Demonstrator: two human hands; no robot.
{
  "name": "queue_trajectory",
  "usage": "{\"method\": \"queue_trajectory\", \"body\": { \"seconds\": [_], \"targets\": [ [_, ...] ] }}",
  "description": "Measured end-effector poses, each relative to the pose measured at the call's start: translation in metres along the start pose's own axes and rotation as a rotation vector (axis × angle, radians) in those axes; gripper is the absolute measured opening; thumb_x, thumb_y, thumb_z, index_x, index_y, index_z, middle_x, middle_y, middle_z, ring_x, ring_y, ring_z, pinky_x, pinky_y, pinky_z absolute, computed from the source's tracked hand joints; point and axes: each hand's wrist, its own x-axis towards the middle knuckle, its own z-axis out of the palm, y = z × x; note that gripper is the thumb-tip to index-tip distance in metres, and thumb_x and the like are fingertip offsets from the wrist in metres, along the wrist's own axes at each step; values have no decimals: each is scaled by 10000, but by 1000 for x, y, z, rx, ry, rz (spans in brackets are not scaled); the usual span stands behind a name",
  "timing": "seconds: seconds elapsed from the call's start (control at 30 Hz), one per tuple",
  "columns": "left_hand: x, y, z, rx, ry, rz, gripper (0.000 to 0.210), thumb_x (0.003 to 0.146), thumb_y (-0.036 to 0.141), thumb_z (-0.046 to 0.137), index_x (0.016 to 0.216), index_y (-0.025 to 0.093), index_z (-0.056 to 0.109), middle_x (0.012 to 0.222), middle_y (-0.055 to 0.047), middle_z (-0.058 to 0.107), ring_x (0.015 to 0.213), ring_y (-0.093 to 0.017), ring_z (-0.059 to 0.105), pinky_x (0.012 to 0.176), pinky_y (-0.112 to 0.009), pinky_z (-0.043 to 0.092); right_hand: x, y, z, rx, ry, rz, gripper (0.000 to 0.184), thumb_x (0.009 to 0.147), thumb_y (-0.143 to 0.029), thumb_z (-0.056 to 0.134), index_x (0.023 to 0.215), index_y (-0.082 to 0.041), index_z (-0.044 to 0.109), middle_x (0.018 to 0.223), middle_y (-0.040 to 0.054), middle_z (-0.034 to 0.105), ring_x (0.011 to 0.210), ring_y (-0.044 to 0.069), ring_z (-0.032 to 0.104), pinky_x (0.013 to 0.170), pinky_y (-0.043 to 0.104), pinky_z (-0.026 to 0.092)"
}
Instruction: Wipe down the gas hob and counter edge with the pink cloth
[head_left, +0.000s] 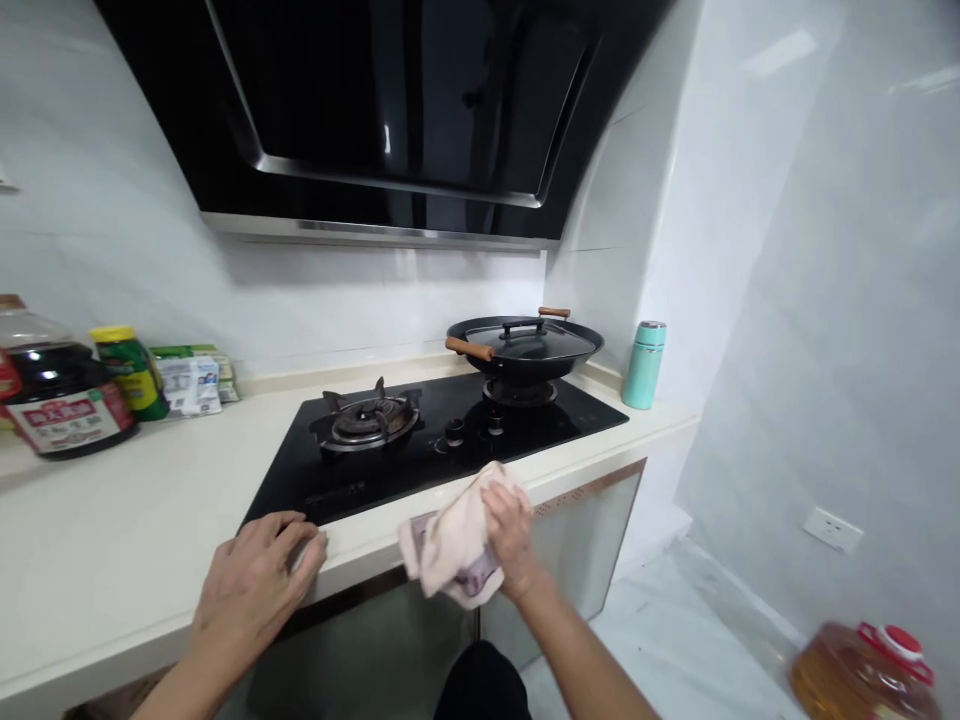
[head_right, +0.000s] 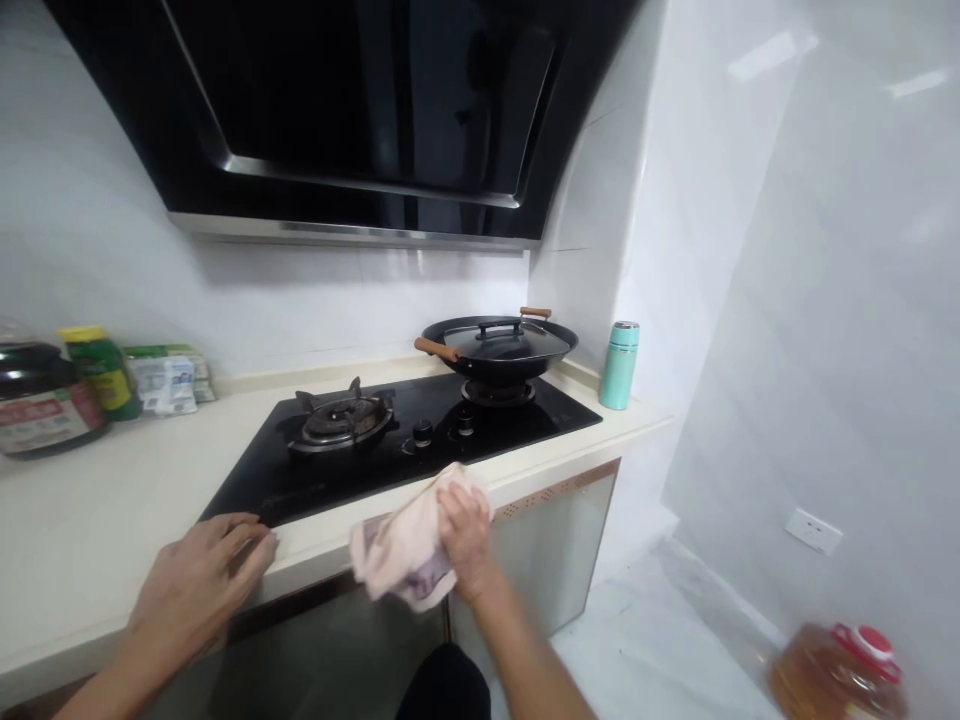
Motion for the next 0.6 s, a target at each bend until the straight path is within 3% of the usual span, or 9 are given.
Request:
{"method": "queue_trajectory", "body": {
  "seconds": [0.1, 0.23, 0.37, 0.47, 0.6],
  "targets": [
    [-5, 2, -1, 75, 7, 64, 352, 958, 391, 441, 904, 229, 748, 1098, -86, 720, 992, -273, 645, 792, -394, 449, -18, 63, -23, -102, -171, -22, 401, 938, -98, 457, 1312, -241, 489, 1341, 91, 614, 1403, 186, 445, 1218, 458, 254],
    [-5, 12, 0, 150, 44, 62, 312, 956, 361, 475, 928, 230, 757, 1062, -101, 711, 950, -282, 622, 760, -390, 427, -31, 144, -58, -226, -270, 79, 530, 921, -274, 502, 1427, -133, 427, 1392, 200, 552, 1390, 274, 430, 1203, 501, 256],
    [-5, 18, -2, 182, 65, 80, 306, 967, 365, 479, 926, 228, 750, 1054, -97, 716, 959, -285, 615, 787, -404, 419, -34, 206, -90, -371, -578, 230, 538, 934, -281, 432, 1440, -98, 457, 1446, 212, 519, 1422, 283, 388, 1211, 478, 234],
    [-5, 21, -3, 182, 71, 73, 320, 970, 392, 484, 903, 222, 746, 1022, -97, 712, 929, -283, 613, 784, -408, 413, -24, 224, -106, -434, -763, 287, 549, 929, -265, 423, 1453, -110, 476, 1475, 202, 502, 1430, 285, 371, 1217, 481, 212],
    [-5, 25, -4, 151, 64, 49, 344, 983, 427, 482, 885, 219, 738, 996, -95, 699, 905, -274, 602, 769, -404, 404, 1, 196, -103, -455, -838, 237, 503, 898, -280, 493, 1375, -132, 548, 1416, 191, 545, 1347, 313, 435, 1192, 513, 245]
  ]
}}
